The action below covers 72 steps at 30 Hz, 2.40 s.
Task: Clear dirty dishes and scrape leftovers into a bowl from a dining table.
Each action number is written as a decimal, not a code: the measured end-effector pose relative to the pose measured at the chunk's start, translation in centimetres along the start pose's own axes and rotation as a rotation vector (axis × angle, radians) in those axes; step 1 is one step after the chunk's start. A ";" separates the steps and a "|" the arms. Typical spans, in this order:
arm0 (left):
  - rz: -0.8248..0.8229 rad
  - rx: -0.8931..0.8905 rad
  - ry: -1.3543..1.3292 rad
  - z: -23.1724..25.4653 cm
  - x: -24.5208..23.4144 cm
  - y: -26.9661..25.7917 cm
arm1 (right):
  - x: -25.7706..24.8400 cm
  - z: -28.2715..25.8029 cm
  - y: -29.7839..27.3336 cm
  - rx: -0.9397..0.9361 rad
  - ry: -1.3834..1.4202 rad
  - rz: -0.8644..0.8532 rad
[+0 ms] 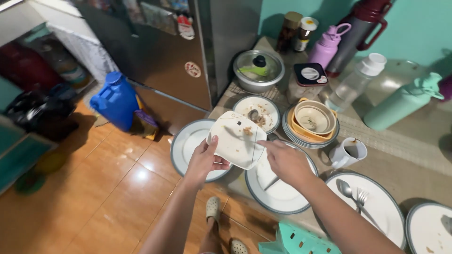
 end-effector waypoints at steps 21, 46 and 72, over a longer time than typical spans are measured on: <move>-0.178 -0.101 0.224 3.2 -2.8 20.1 | 8.0 3.8 10.6 0.442 0.232 0.090; -0.174 -0.092 0.305 3.0 -0.2 22.5 | 9.1 8.1 12.8 0.543 0.297 0.067; -0.205 -0.037 0.282 3.7 -0.7 22.3 | 8.1 10.2 10.6 0.858 0.273 -0.290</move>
Point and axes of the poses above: each hand's wrist, its own y-axis towards the middle knuckle, its own x-axis out of the palm, z = x × y, the point moved 7 cm from there along y, towards the middle knuckle, and after that the axes turned 6 degrees about x, right-handed, at the moved point
